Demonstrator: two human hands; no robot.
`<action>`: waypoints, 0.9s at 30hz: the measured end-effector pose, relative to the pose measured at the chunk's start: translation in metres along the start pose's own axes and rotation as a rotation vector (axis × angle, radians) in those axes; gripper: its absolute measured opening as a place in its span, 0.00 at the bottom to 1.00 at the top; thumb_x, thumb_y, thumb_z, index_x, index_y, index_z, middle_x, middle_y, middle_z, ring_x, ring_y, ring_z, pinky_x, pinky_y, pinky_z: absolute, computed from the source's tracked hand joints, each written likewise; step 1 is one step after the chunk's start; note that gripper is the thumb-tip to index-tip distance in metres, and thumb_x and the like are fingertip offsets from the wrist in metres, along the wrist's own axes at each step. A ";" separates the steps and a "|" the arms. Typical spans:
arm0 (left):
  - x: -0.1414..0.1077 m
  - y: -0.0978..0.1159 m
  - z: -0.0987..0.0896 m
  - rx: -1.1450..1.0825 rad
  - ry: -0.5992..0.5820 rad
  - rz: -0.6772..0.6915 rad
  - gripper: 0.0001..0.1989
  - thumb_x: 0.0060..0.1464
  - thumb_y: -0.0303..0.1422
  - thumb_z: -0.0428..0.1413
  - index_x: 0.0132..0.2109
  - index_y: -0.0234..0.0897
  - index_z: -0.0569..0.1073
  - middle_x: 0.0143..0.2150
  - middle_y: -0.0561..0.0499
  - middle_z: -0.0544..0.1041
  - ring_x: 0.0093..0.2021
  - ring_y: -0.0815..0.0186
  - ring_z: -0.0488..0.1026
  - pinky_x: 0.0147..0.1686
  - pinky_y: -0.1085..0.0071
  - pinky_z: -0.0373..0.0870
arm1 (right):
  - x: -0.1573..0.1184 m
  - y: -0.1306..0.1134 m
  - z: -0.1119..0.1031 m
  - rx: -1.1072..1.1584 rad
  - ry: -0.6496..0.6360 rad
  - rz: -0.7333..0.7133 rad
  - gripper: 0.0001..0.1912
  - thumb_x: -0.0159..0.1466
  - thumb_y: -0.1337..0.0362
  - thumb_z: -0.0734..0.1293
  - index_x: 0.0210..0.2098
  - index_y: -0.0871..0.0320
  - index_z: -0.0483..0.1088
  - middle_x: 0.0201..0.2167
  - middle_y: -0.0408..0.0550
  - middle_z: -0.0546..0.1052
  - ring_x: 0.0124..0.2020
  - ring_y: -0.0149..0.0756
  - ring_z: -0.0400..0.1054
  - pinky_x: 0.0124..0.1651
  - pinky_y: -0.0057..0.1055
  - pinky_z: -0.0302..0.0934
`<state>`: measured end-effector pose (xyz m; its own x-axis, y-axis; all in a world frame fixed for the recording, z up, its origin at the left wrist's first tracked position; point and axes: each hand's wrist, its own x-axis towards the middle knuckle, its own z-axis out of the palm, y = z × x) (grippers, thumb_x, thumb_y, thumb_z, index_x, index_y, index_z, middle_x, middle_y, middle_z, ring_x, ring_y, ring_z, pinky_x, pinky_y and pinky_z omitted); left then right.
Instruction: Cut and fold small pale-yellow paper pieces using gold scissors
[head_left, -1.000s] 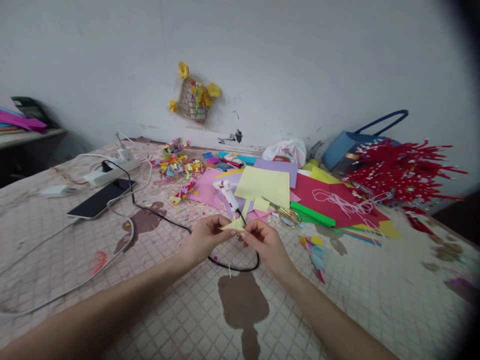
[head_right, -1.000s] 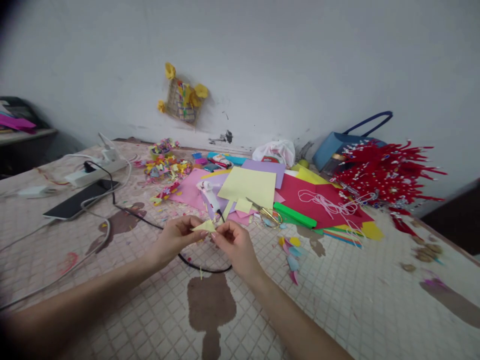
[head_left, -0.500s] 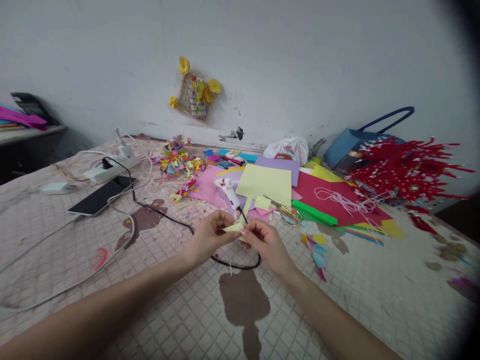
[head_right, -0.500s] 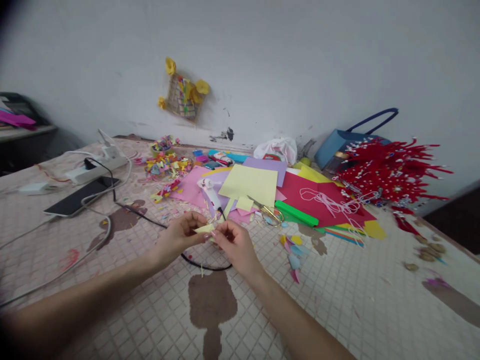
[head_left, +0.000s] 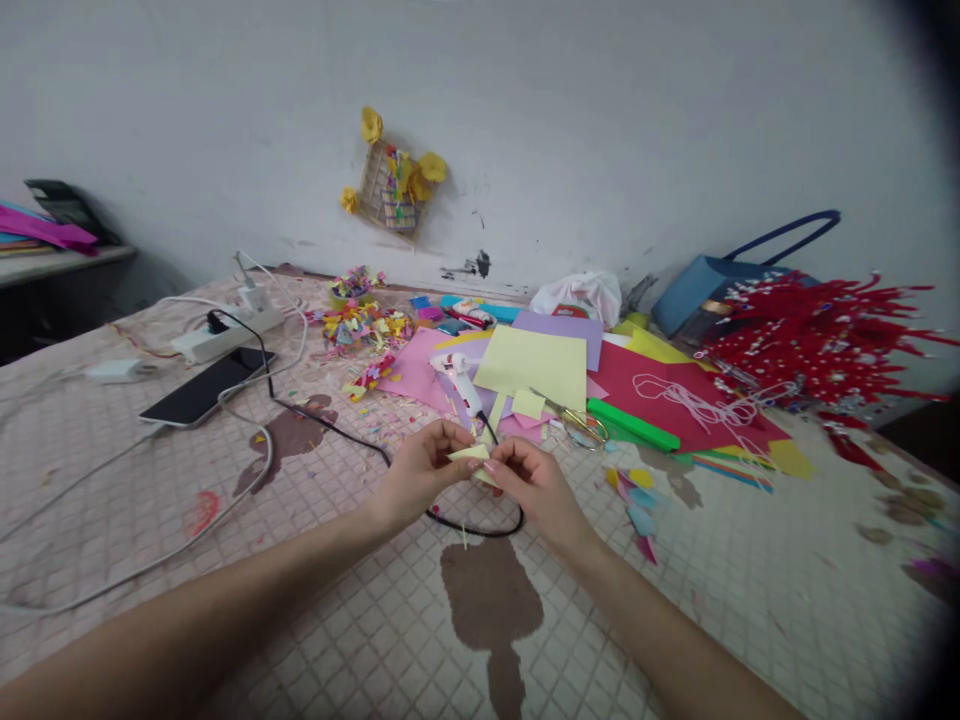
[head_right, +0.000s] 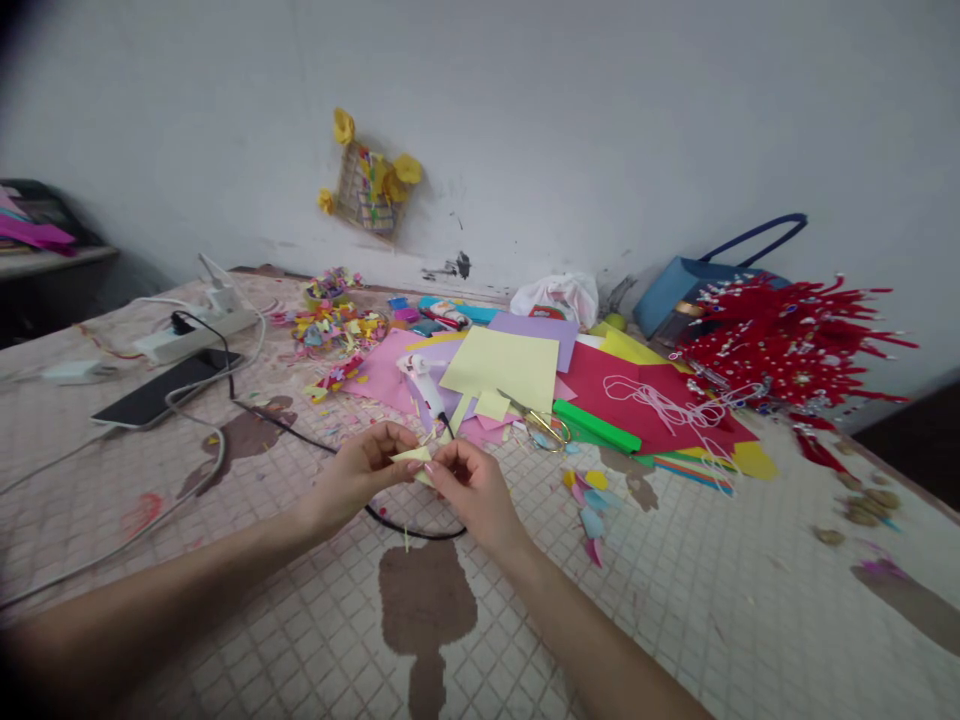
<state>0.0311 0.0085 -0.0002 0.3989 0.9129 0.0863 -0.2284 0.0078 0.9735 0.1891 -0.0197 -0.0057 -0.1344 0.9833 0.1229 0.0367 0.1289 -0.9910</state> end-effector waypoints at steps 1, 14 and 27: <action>0.000 0.000 0.000 0.012 0.004 0.001 0.15 0.41 0.31 0.62 0.35 0.32 0.66 0.29 0.54 0.71 0.29 0.73 0.69 0.29 0.76 0.64 | 0.000 0.000 0.000 -0.003 0.001 -0.003 0.09 0.57 0.60 0.65 0.26 0.58 0.64 0.22 0.39 0.63 0.23 0.28 0.56 0.26 0.25 0.52; 0.000 -0.001 -0.003 0.249 0.003 0.050 0.15 0.44 0.33 0.60 0.37 0.33 0.65 0.31 0.51 0.71 0.31 0.70 0.70 0.29 0.74 0.64 | 0.000 -0.001 0.000 -0.002 0.004 -0.038 0.05 0.57 0.64 0.65 0.31 0.57 0.65 0.26 0.41 0.66 0.26 0.28 0.59 0.28 0.24 0.55; -0.002 -0.001 0.000 0.342 -0.033 0.068 0.13 0.46 0.34 0.58 0.38 0.34 0.65 0.32 0.50 0.72 0.31 0.68 0.70 0.31 0.72 0.66 | -0.002 -0.005 0.000 -0.176 0.012 -0.086 0.05 0.58 0.64 0.63 0.28 0.58 0.66 0.22 0.40 0.66 0.23 0.28 0.59 0.26 0.25 0.54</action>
<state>0.0301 0.0066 -0.0014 0.4229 0.8929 0.1544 0.0530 -0.1945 0.9795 0.1889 -0.0220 -0.0012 -0.1331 0.9690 0.2083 0.1983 0.2319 -0.9523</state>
